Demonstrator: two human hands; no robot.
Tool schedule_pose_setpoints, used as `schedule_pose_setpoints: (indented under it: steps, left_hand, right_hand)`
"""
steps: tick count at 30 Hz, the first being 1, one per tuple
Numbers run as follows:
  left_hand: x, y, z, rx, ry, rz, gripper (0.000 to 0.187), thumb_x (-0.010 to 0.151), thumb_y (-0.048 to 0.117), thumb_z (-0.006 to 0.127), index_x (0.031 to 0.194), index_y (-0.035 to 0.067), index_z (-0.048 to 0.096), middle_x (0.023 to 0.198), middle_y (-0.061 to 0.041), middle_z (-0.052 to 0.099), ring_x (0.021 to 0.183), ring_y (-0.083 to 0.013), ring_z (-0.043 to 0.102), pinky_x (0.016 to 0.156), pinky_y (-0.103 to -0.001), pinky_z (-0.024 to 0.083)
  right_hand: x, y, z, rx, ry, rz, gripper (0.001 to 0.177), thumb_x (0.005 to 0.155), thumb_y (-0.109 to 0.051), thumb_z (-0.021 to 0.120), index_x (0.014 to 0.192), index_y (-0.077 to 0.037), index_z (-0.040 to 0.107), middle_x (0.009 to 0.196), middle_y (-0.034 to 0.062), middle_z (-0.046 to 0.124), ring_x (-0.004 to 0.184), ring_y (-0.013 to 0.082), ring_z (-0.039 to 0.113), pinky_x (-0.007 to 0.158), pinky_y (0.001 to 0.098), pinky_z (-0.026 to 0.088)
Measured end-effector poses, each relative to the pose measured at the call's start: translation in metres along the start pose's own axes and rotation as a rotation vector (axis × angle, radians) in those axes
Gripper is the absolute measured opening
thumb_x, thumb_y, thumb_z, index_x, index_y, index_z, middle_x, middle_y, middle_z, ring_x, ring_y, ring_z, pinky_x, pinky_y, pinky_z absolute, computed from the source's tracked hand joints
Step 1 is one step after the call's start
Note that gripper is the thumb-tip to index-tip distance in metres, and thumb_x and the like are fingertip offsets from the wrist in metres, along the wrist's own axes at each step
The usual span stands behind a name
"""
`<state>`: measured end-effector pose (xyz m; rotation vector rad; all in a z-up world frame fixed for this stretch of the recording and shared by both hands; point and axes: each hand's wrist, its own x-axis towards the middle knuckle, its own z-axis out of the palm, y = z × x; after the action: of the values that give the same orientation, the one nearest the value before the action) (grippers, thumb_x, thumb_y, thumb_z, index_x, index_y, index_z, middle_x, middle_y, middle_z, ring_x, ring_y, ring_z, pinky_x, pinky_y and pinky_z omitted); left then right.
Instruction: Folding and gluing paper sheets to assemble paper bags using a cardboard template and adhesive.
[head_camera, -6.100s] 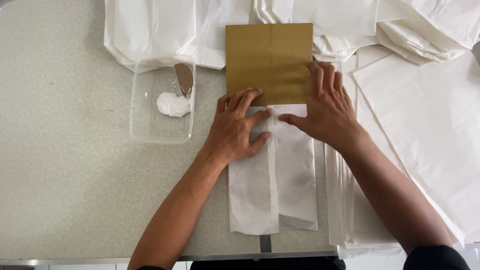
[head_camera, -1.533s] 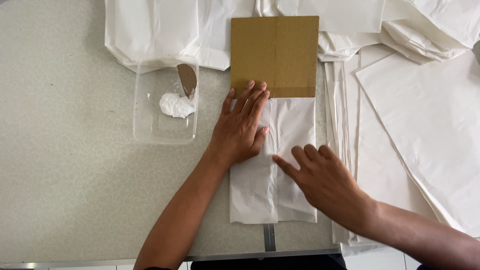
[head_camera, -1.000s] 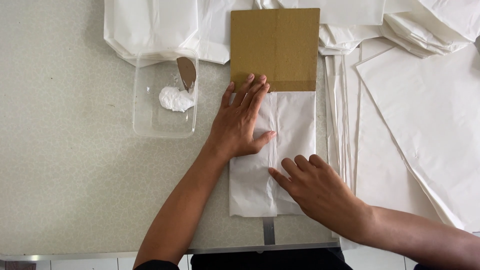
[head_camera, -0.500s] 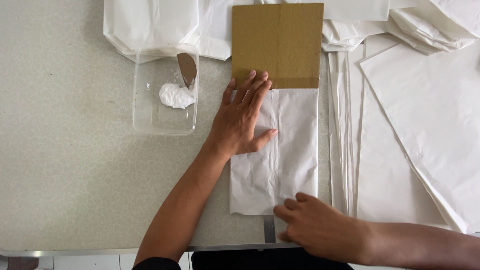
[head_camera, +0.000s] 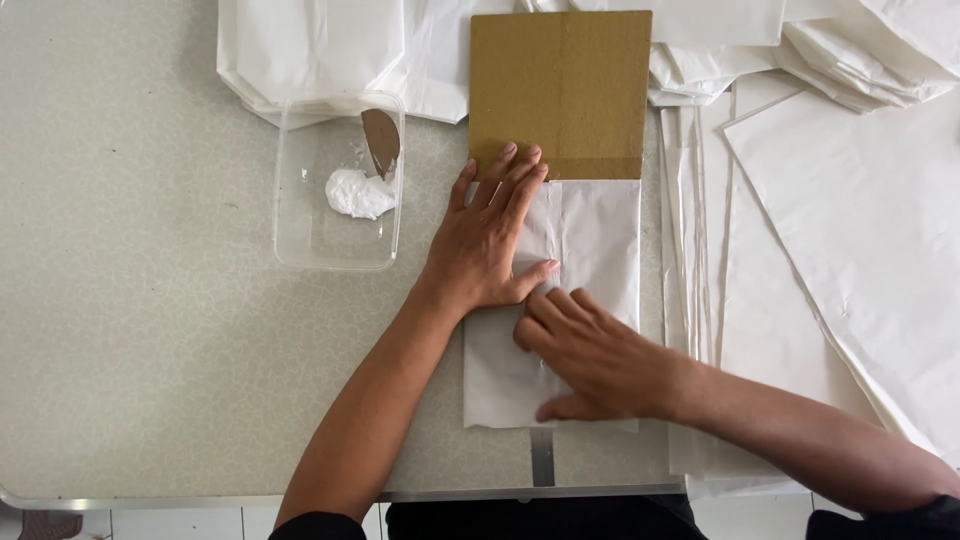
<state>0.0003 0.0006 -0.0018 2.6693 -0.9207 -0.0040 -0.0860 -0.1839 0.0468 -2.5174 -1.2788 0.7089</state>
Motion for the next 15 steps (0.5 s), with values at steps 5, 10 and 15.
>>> schedule_pose_setpoints:
  steps: [5, 10, 15]
  left_hand:
    - [-0.001, 0.001, -0.002, -0.047, -0.002, 0.000, 0.102, 0.081, 0.060, 0.062, 0.160, 0.007, 0.026, 0.168, -0.013, 0.026, 0.157, -0.0319, 0.021, 0.124, -0.061, 0.013]
    - [0.000, 0.000, -0.001, -0.027, -0.019, -0.011, 0.105, 0.080, 0.061, 0.064, 0.161, 0.008, 0.023, 0.169, -0.011, 0.023, 0.158, -0.0304, 0.018, 0.125, -0.060, 0.012]
    - [0.001, 0.005, -0.006, -0.029, -0.027, -0.015, 0.104, 0.079, 0.058, 0.066, 0.160, 0.007, 0.025, 0.168, -0.012, 0.025, 0.157, -0.0316, 0.020, 0.125, -0.060, 0.012]
  right_hand:
    - [-0.009, -0.008, -0.001, 0.022, -0.062, -0.061, 0.076, 0.076, -0.065, 0.082, 0.120, -0.010, 0.053, 0.103, 0.0116, 0.051, 0.101, 0.0332, 0.052, 0.087, 0.0440, 0.044]
    - [-0.009, 0.006, -0.032, 0.324, -0.134, -0.018, 0.087, 0.069, -0.071, 0.083, 0.119, -0.007, 0.051, 0.111, 0.0176, 0.057, 0.113, 0.0378, 0.056, 0.099, 0.0482, 0.046]
    - [-0.007, 0.020, -0.010, 0.043, 0.148, 0.110, 0.055, 0.085, -0.049, 0.079, 0.113, -0.011, 0.050, 0.102, 0.0077, 0.051, 0.103, 0.0305, 0.056, 0.089, 0.0415, 0.048]
